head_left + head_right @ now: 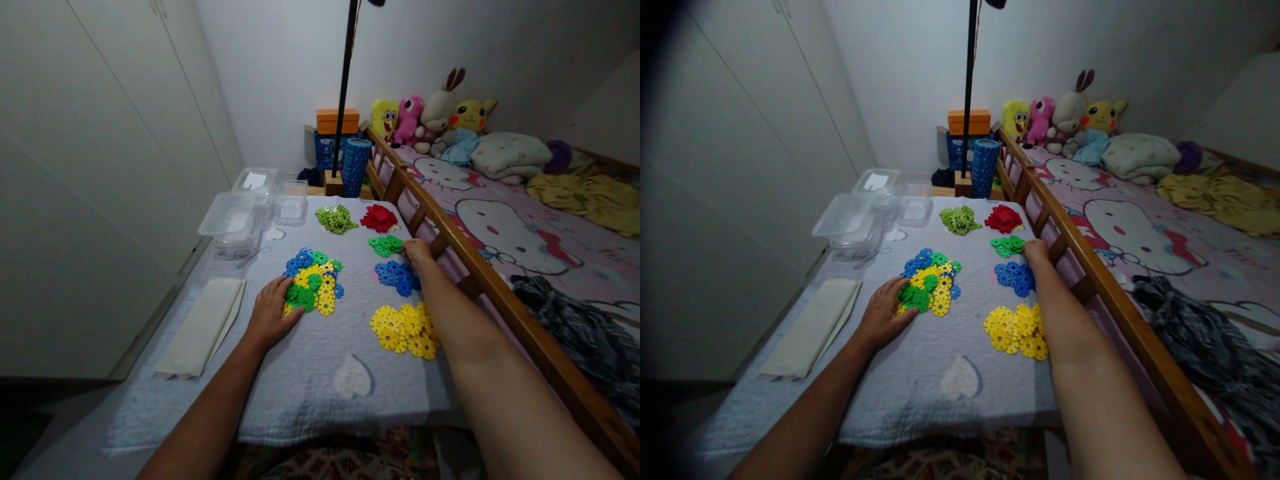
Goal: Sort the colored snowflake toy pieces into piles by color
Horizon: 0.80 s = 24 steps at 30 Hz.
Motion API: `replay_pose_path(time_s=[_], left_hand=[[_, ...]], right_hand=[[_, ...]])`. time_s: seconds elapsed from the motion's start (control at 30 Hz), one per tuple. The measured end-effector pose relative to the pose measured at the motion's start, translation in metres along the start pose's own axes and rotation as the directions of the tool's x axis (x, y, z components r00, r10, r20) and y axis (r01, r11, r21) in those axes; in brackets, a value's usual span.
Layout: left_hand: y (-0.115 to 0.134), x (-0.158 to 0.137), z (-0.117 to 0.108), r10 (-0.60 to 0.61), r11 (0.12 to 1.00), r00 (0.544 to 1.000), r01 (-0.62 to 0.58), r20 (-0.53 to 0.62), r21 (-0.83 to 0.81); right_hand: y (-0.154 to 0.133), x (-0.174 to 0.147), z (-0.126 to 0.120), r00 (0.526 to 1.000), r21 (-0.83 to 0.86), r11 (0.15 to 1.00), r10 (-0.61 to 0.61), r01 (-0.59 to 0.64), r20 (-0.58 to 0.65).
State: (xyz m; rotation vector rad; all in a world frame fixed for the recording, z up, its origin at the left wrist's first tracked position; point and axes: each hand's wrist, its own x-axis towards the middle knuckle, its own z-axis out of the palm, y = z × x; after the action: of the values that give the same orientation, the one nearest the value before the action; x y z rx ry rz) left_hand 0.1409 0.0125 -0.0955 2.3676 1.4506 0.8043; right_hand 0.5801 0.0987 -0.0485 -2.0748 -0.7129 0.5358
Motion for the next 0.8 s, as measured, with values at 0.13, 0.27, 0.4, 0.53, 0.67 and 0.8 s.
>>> replay_pose_path(time_s=[0.13, 0.27, 0.4, 0.53, 0.67, 0.8], left_hand=[[-0.001, 0.0, 0.0, -0.003, 1.0, 1.0, 0.003, 0.0, -0.002], [-0.001, 0.0, 0.001, 0.0, 1.0, 1.0, 0.0, -0.005, 0.01], [0.002, 0.0, 0.0, -0.001, 1.0, 1.0, 0.001, -0.003, 0.005], [0.003, 0.001, -0.002, -0.002, 1.0, 1.0, 0.002, -0.004, -0.005], [0.003, 0.001, -0.001, 0.003, 1.0, 1.0, -0.003, -0.005, -0.003], [0.003, 0.001, 0.0, -0.007, 1.0, 1.0, 0.007, -0.002, 0.003]], right_hand=[[-0.007, -0.01, -0.009, 0.999, 0.028, 0.999, -0.046, 0.047, -0.019], [-0.025, -0.048, -0.004, 0.965, 0.081, 0.972, -0.231, 0.222, 0.126], [-0.04, -0.108, 0.014, 0.739, 0.03, 0.893, -0.389, 0.448, 0.549], [-0.047, -0.163, 0.033, 0.429, -0.066, 0.642, -0.43, 0.764, 0.795], [-0.045, -0.196, 0.044, 0.367, -0.152, 0.448, -0.444, 0.881, 0.817], [-0.032, -0.216, 0.046, 0.316, -0.141, 0.386, -0.441, 0.912, 0.84]])
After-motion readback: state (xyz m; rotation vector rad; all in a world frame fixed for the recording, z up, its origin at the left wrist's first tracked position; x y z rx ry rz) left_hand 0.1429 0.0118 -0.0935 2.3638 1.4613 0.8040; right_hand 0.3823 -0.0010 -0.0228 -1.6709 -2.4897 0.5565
